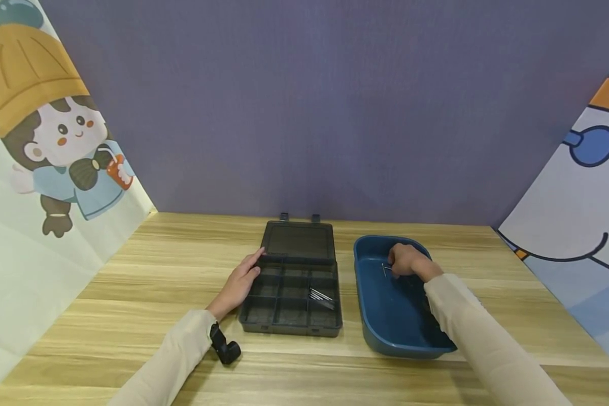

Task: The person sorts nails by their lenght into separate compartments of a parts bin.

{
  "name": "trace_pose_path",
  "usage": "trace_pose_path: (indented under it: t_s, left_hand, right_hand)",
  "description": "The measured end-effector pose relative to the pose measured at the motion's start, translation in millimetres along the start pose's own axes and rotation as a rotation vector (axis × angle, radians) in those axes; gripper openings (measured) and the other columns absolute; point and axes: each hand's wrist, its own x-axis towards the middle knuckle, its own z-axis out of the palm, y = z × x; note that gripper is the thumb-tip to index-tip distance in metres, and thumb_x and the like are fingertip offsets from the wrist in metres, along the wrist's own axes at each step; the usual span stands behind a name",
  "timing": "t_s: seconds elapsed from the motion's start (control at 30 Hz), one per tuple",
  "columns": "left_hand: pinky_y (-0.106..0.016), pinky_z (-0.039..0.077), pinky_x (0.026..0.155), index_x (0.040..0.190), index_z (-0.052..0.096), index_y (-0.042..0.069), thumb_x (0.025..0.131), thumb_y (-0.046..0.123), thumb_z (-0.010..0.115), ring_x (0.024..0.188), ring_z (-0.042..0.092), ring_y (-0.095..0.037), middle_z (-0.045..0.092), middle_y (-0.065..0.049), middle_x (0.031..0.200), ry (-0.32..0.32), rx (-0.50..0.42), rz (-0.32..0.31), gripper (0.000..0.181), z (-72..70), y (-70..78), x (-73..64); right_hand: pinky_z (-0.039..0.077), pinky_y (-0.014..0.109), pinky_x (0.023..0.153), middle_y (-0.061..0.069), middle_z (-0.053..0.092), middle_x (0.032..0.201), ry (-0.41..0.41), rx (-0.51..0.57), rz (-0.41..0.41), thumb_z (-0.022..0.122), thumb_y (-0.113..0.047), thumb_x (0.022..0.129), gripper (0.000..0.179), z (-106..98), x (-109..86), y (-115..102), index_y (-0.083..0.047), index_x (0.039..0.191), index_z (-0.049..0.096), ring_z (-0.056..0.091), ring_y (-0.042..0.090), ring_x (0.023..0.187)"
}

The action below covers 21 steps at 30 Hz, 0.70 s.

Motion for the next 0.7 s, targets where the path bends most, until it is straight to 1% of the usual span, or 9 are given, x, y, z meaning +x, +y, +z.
trace_pose_path:
  t_s: [0.07, 0.13, 0.23, 0.47, 0.7]
  left_hand:
    - [-0.053, 0.028, 0.112, 0.148, 0.032, 0.004, 0.099, 0.010, 0.040, 0.138, 0.034, -0.035, 0.042, -0.014, 0.146, 0.002, 0.002, 0.002, 0.051, -0.2, 0.7, 0.2]
    - [-0.053, 0.028, 0.112, 0.148, 0.032, 0.003, 0.098, 0.010, 0.040, 0.138, 0.034, -0.035, 0.043, -0.015, 0.146, 0.004, 0.003, 0.005, 0.051, -0.5, 1.2, 0.5]
    - [-0.053, 0.028, 0.112, 0.148, 0.032, 0.004, 0.099, 0.010, 0.040, 0.138, 0.035, -0.035, 0.043, -0.015, 0.146, 0.002, 0.005, 0.006, 0.050, -0.7, 1.3, 0.8]
    - [-0.054, 0.029, 0.111, 0.147, 0.032, 0.001, 0.098, 0.008, 0.040, 0.137, 0.036, -0.037, 0.043, -0.017, 0.145, 0.007, 0.013, 0.025, 0.050, -0.8, 0.4, 0.6]
    - [-0.054, 0.030, 0.110, 0.147, 0.033, 0.001, 0.098, 0.009, 0.040, 0.136, 0.036, -0.037, 0.044, -0.017, 0.144, 0.003, 0.030, 0.024, 0.050, 0.0, -0.8, 0.9]
  right_hand:
    - [0.047, 0.034, 0.065, 0.016, 0.061, 0.094, -0.002, 0.014, -0.003, 0.065, 0.004, 0.077, 0.024, 0.2, -0.4, -0.1, 0.004, 0.100, 0.061, 0.055, 0.023, 0.078]
    - [0.043, 0.031, 0.062, 0.010, 0.057, 0.085, -0.002, 0.027, -0.015, 0.063, 0.005, 0.076, 0.018, 1.2, -0.5, 0.1, 0.001, 0.093, 0.060, 0.050, 0.020, 0.072]
    - [0.039, 0.029, 0.061, 0.005, 0.053, 0.078, -0.002, 0.036, -0.030, 0.062, 0.006, 0.075, 0.013, 2.7, -0.7, 0.4, -0.003, 0.085, 0.058, 0.047, 0.017, 0.067]
    - [0.039, 0.027, 0.058, 0.003, 0.055, 0.073, 0.021, 0.024, -0.054, 0.062, 0.005, 0.073, 0.011, 6.2, 1.7, 2.3, -0.006, 0.075, 0.061, 0.047, 0.015, 0.064]
    - [0.037, 0.024, 0.053, -0.002, 0.052, 0.062, 0.001, 0.057, -0.045, 0.059, 0.001, 0.076, 0.014, 9.2, 4.5, 2.9, -0.010, 0.068, 0.059, 0.043, 0.010, 0.053]
